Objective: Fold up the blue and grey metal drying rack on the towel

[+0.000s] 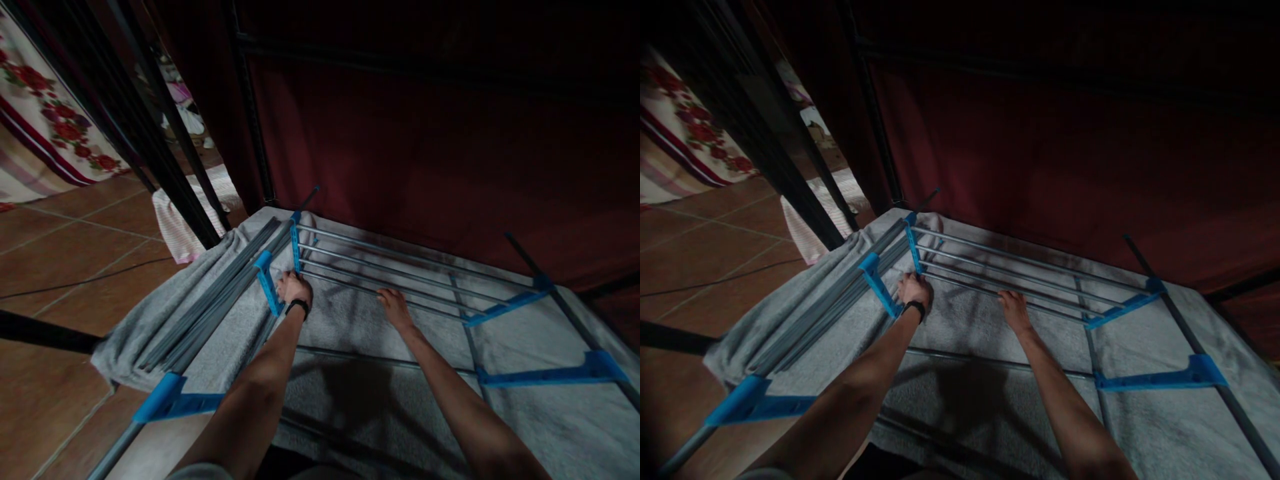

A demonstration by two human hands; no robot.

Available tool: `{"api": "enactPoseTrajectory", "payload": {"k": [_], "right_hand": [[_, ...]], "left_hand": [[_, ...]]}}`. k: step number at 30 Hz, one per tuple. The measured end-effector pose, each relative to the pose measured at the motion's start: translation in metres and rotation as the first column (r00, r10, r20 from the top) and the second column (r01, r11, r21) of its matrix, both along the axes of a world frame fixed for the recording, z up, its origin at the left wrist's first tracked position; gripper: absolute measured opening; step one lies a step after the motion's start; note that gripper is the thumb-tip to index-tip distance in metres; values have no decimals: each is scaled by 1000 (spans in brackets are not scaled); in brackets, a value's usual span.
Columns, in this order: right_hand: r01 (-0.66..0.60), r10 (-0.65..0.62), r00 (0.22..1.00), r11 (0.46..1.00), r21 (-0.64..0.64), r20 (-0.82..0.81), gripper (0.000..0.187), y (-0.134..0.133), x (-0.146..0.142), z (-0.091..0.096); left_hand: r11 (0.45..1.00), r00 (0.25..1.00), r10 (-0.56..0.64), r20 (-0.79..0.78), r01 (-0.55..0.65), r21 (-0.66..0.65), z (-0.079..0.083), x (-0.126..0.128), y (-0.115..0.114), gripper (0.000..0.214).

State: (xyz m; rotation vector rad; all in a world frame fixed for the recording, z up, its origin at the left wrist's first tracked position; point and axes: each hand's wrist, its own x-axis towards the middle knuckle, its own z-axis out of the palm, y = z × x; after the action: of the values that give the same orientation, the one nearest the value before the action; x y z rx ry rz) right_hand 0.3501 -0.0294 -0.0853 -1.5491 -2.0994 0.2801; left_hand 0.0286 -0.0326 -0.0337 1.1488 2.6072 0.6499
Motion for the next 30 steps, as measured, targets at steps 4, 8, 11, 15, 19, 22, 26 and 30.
{"api": "enactPoseTrajectory", "payload": {"k": [4, 8, 11, 15, 19, 22, 26, 30], "right_hand": [[-2, 2, 1000, 1000, -3, 4, 24, 0, -2, -1], [20, -20, 1000, 1000, 6, 11, 26, -2, -5, -2], [44, -44, 999, 999, 18, 22, 27, -6, -8, 1], [48, -50, 998, 998, 41, 47, 35, -19, -7, 10], [131, -132, 991, 986, 105, 6, 49, -39, 8, 13], [337, -317, 935, 933, 126, -157, 46, -57, 37, 6], [662, -613, 729, 745, 85, -306, 43, -75, 94, -2], [671, -619, 727, 732, 116, -297, 53, -75, 144, 1]], "left_hand": [[1000, 1000, 1, -10, -1, 1, -2, 1, 0, 34], [1000, 1000, 7, -16, -7, 3, -3, 0, 1, 34], [1000, 1000, -8, -18, 8, 3, -3, 0, 1, 33], [1000, 1000, -14, -27, 14, 2, 0, 0, -2, 33], [999, 999, -39, -25, 39, 9, 2, -1, -1, 37], [999, 998, -45, -35, 45, 6, 2, -1, 0, 38], [1000, 998, -30, -61, 31, 1, 1, 0, 1, 38], [1000, 999, -18, -44, 17, -11, 1, 0, 2, 36]]}}
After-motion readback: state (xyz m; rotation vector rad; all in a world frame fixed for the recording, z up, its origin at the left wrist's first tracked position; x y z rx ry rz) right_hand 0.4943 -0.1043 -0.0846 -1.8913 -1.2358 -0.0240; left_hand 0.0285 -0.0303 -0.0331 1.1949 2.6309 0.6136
